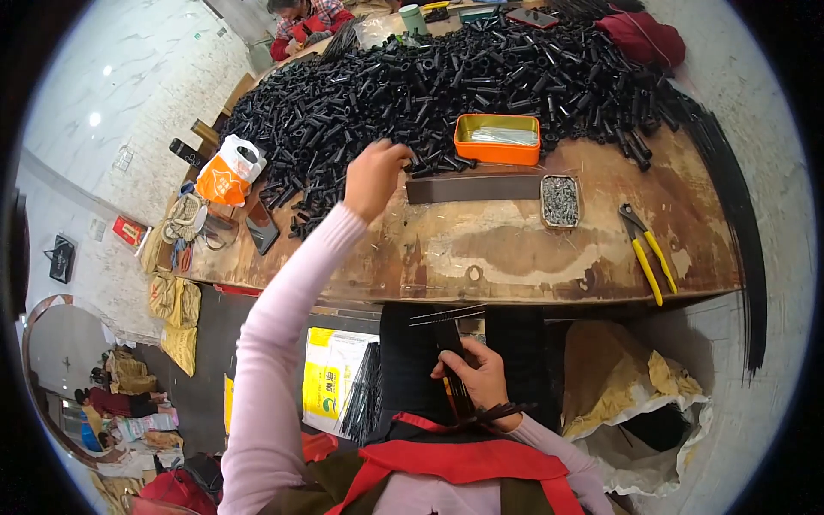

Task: Inserting wires into plastic connectors and trimming them using wire cutters.

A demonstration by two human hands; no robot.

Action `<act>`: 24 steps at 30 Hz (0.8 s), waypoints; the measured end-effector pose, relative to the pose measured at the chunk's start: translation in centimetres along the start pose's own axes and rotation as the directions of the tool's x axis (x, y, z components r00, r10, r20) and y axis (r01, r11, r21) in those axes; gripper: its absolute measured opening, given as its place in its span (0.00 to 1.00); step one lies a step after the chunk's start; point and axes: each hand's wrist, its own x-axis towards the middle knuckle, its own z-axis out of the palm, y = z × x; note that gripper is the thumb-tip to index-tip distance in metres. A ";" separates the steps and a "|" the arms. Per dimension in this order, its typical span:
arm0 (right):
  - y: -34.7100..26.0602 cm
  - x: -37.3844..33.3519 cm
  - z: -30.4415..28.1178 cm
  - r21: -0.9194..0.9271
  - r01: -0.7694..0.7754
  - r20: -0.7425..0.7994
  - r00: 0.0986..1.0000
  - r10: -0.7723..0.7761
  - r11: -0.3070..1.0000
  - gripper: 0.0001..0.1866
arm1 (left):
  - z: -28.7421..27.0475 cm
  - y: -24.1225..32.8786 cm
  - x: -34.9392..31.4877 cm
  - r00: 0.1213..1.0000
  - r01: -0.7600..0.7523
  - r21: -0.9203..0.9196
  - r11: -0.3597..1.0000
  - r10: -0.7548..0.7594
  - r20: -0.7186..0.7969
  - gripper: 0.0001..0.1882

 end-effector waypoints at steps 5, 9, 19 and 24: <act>0.1 1.1 -0.8 0.033 -0.038 -0.003 0.999 0.038 0.999 0.08 | 3.1 -3.3 4.5 0.925 -0.175 0.122 0.977 0.121 0.359 0.15; 0.0 1.4 -0.9 0.078 -0.045 0.000 0.999 0.045 0.996 0.08 | 0.8 -5.0 4.9 0.945 -0.310 0.012 0.951 0.307 0.113 0.13; -0.2 -0.3 -0.2 0.009 -0.005 0.044 0.999 0.004 1.000 0.09 | -3.0 -3.5 -7.2 0.962 -0.120 0.046 0.992 0.105 0.254 0.18; 1.0 -1.2 0.1 -0.074 0.065 0.019 0.998 -0.063 0.995 0.10 | -3.3 -0.9 -8.3 0.989 -0.144 0.080 0.986 0.143 0.028 0.15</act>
